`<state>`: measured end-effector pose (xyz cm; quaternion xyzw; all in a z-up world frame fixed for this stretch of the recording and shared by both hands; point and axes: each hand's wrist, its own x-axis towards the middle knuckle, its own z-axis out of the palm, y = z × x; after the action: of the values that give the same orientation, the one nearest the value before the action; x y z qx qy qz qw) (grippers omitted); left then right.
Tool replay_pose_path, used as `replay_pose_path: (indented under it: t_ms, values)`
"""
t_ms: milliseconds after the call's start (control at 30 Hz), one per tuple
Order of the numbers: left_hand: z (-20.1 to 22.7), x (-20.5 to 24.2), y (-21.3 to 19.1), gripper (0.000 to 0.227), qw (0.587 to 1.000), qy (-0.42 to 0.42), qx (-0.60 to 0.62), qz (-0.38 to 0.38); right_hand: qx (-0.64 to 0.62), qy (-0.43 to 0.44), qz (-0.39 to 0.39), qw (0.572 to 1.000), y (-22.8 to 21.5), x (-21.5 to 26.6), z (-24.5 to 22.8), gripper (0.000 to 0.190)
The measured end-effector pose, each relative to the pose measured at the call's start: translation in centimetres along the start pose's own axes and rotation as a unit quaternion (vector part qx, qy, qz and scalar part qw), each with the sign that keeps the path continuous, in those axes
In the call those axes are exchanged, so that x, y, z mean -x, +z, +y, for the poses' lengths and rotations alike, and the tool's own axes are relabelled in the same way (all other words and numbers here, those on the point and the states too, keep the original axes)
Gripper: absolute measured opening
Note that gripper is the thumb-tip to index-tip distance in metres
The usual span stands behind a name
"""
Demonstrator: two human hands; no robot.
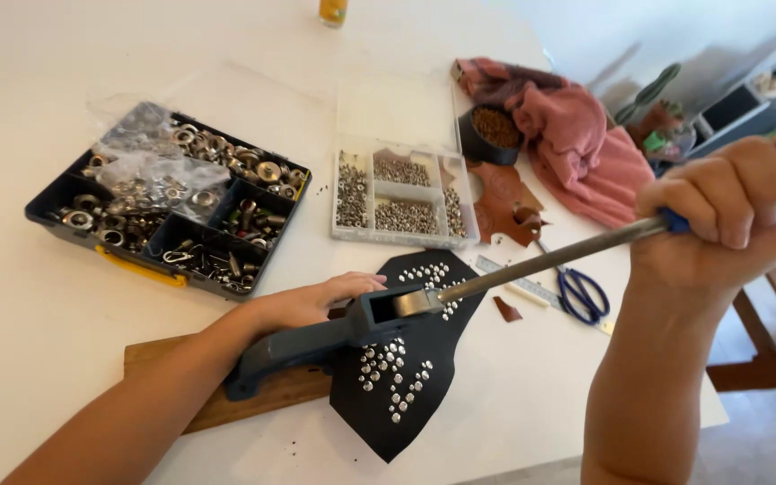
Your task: Attach metal studs to a piece of leather using a manual hand press
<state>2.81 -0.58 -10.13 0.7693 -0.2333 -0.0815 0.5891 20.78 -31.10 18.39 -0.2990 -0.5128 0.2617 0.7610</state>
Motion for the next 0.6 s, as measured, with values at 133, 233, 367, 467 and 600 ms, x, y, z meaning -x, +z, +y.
replay_pose_path:
  t_ms: [133, 233, 367, 467, 600]
  values:
    - [3.9, -0.1, -0.2, 0.039, 0.999, -0.012, 0.033, 0.011, -0.231, -0.049, 0.020, 0.972, 1.7, -0.6, 1.8, 0.029]
    - [4.0, -0.1, -0.1, 0.020, 0.998, 0.035, 0.043, -0.006, -0.418, -0.113, 0.045, 0.900, 1.6, 0.6, 3.1, 0.040]
    - [3.6, -0.2, -0.2, 0.022, 0.997, 0.066, 0.031, 0.008, -0.385, -0.145, -0.019, 0.911, -0.2, 1.0, 4.4, 0.031]
    - [3.8, -0.3, -0.3, 0.021, 0.997, 0.062, 0.039, -0.002, -0.371, -0.150, -0.021, 0.916, -1.0, 1.7, 4.0, 0.029]
    - [5.0, 0.4, -0.5, 0.037, 0.985, 0.132, -0.036, 0.102, -0.324, -0.110, -0.017, 0.939, -2.9, 1.8, 3.4, 0.036]
